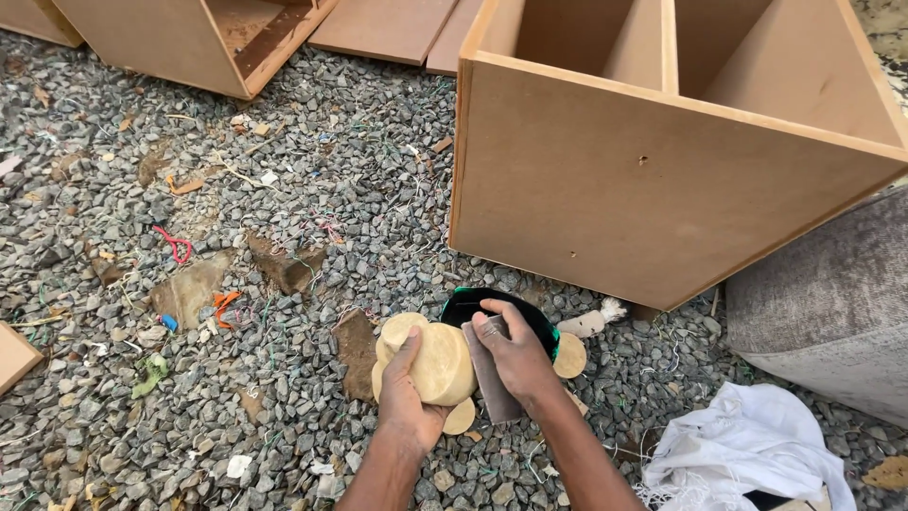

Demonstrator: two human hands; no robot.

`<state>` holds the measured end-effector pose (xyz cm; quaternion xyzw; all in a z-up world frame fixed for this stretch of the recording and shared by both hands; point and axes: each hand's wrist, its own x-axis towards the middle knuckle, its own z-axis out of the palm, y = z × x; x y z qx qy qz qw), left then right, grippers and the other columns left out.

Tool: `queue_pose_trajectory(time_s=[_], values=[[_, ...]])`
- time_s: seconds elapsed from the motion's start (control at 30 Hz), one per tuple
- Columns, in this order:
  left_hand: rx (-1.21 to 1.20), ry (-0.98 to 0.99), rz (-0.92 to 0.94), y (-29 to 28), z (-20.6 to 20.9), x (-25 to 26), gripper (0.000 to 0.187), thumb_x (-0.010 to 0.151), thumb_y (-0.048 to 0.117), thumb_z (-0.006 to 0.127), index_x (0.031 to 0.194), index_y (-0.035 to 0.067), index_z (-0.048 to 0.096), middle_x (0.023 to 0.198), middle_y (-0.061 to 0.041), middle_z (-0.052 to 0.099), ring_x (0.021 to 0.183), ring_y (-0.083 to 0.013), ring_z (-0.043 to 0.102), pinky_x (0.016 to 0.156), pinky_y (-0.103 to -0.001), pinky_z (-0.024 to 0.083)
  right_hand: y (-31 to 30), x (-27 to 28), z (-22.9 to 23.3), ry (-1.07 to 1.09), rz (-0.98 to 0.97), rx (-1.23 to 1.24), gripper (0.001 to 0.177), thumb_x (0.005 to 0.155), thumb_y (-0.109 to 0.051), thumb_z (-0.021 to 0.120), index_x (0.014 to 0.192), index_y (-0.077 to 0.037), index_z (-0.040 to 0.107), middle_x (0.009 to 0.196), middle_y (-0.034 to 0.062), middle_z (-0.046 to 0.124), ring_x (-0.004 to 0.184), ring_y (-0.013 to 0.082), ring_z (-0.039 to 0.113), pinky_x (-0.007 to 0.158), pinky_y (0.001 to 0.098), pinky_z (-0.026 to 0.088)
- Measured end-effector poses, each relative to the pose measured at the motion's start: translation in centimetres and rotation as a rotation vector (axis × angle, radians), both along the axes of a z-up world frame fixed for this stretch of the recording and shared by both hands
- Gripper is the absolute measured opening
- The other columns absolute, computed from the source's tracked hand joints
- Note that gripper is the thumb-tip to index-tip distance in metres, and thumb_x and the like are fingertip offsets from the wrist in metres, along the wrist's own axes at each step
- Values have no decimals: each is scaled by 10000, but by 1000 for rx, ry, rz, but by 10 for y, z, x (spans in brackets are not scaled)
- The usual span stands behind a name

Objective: The person carves a cylindrical wooden piece using a hand saw, shaping it into a rounded form. They rotate the wood frequently to work on different sides and place the finished piece on the ground with other similar wooden items.

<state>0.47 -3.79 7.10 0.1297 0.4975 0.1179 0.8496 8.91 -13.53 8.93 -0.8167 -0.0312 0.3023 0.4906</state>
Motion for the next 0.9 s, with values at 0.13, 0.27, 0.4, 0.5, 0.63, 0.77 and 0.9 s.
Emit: queue_pose_trajectory(time_s=[0.13, 0.27, 0.4, 0.5, 0.63, 0.77, 0.9], values=[[-24, -40, -26, 7, -23, 4, 505, 781, 427, 723, 1228, 199, 664, 1201, -99, 721, 1083, -300, 666, 785, -496, 547, 5, 10, -38, -150, -7, 33, 393, 970, -429, 481, 1246, -205, 649, 1214, 15, 682, 1077, 138, 620, 936, 315, 476], [-140, 56, -149, 11, -15, -1, 577, 868, 391, 677, 1382, 169, 538, 1354, -193, 607, 1214, -451, 580, 899, -649, 516, 8, 8, -44, -202, -60, -148, 280, 971, -374, 458, 1003, -200, 676, 1019, 86, 630, 862, 217, 606, 691, 372, 463], [-135, 133, -57, 13, -16, -1, 613, 795, 442, 749, 1308, 137, 606, 1256, -139, 685, 1154, -375, 638, 899, -607, 525, 25, -12, -36, -211, -68, -341, 369, 968, -446, 396, 1220, -320, 635, 1241, 114, 584, 1161, 304, 582, 956, 458, 455], [-102, 209, -33, 19, -3, -6, 678, 761, 456, 782, 1323, 121, 602, 1249, -136, 686, 1122, -341, 636, 866, -525, 554, 37, -24, -31, -205, -109, -278, 311, 1022, -419, 395, 1097, -298, 672, 1237, 86, 545, 1076, 303, 639, 940, 423, 489], [-57, 206, 15, 21, 2, -6, 674, 725, 437, 785, 1276, 78, 639, 1212, -150, 699, 1058, -343, 662, 837, -537, 561, 47, -37, -15, -116, -127, -240, 546, 990, -635, 256, 1072, -191, 563, 1211, 132, 552, 1103, 313, 607, 960, 444, 437], [16, 152, -9, 22, 7, -5, 552, 829, 370, 754, 1276, 57, 664, 1112, -162, 716, 971, -348, 676, 755, -455, 573, 55, -59, 22, -55, -100, -265, 553, 933, -675, 257, 1195, -236, 468, 1298, 69, 448, 1010, 251, 616, 888, 459, 548], [206, 153, -343, -2, 34, -14, 683, 813, 471, 713, 1363, 89, 580, 1247, -180, 682, 1129, -361, 659, 859, -478, 598, 25, -8, -15, -80, -321, -52, 471, 942, -592, 565, 918, -123, 532, 837, 46, 542, 786, 196, 496, 735, 372, 413]])
